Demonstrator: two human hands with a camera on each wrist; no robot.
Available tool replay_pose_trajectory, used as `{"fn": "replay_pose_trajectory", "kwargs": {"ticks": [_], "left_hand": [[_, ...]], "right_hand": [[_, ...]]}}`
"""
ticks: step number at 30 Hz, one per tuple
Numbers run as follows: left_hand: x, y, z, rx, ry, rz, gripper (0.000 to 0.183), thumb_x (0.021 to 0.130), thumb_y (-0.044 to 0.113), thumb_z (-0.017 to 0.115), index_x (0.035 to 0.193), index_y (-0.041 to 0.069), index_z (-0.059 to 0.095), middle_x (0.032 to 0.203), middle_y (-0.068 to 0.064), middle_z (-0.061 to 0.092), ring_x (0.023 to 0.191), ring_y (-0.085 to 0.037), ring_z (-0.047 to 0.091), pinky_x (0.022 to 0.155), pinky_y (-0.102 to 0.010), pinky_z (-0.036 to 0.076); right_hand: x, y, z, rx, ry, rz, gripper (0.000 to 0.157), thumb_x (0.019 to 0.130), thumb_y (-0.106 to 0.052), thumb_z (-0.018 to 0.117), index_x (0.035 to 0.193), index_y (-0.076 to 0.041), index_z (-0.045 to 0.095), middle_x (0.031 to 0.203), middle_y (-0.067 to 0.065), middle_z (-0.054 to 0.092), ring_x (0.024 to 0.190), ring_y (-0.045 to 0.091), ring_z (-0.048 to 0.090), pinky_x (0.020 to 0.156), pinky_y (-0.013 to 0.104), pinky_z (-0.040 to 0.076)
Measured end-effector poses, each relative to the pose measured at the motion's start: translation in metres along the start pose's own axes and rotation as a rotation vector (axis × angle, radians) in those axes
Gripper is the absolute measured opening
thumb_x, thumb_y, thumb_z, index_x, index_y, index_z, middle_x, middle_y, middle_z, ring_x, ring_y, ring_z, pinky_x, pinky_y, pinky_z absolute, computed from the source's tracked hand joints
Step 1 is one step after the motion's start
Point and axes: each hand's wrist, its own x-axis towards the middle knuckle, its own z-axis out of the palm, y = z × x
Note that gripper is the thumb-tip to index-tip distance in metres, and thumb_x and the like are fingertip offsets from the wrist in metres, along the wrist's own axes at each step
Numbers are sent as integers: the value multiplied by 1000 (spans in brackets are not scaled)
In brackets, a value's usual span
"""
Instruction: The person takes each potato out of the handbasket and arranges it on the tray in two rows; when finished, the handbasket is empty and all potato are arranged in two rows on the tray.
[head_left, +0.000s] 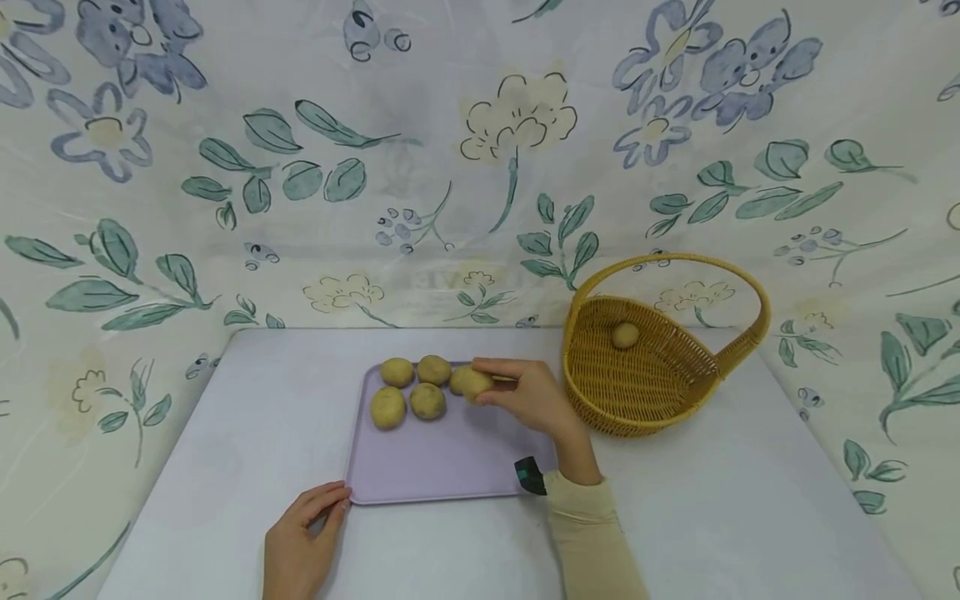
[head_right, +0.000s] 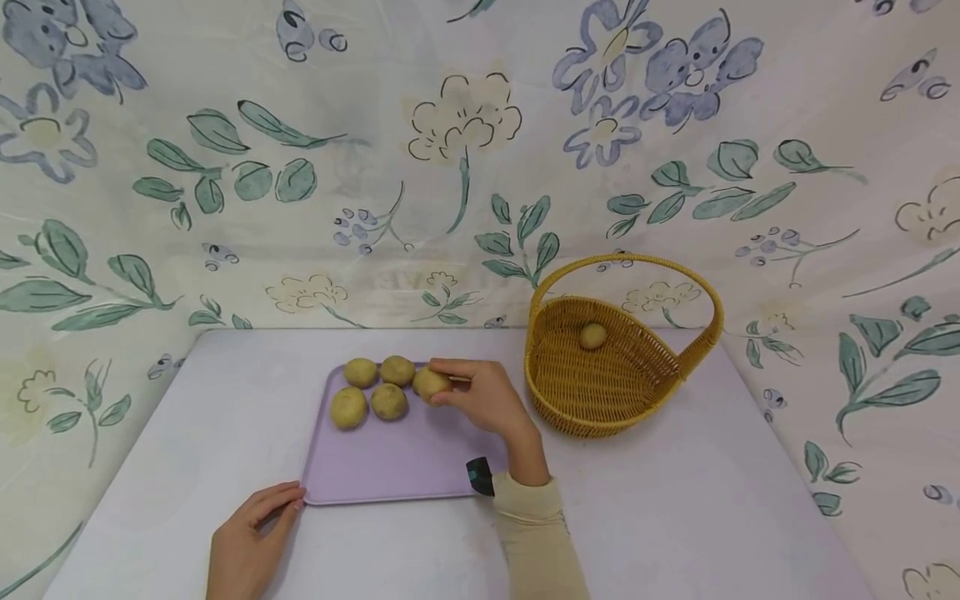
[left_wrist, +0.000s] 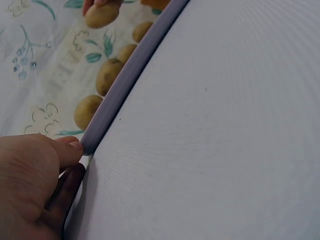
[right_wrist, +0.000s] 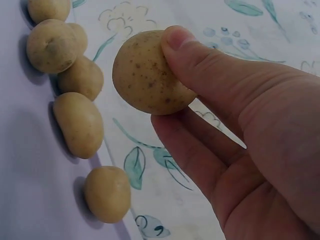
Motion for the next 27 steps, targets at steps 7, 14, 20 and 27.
{"fn": "replay_pose_trajectory", "kwargs": {"ticks": [7, 14, 20, 27], "left_hand": [[1, 1, 0, 2, -1, -9, 23, 80, -3, 83, 92, 16, 83, 103, 2, 79, 97, 35, 45, 88, 7, 38], [-1, 3, 1, 3, 5, -10, 23, 78, -4, 83, 92, 15, 83, 102, 1, 79, 96, 35, 45, 86, 7, 38], [-1, 2, 2, -4, 10, -2, 23, 78, -5, 83, 91, 14, 82, 101, 0, 79, 94, 35, 46, 85, 7, 39], [-2, 3, 2, 9, -2, -36, 21, 78, -4, 83, 92, 13, 82, 101, 1, 79, 91, 36, 45, 83, 7, 39]], "right_hand": [[7, 8, 11, -75, -43, -20, 50, 81, -11, 84, 129, -4, 69, 134, 11, 69, 123, 27, 67, 97, 26, 58], [7, 13, 22, -205, -44, 34, 50, 79, -16, 87, 127, -11, 72, 117, 8, 71, 107, 19, 65, 92, 23, 58], [8, 17, 28, -312, -48, 16, 51, 76, -20, 89, 125, -15, 74, 102, 1, 67, 89, 13, 49, 81, 24, 48], [9, 20, 35, -301, -93, 42, 50, 78, -16, 88, 126, -12, 73, 104, 2, 69, 88, 12, 46, 82, 21, 51]]}}
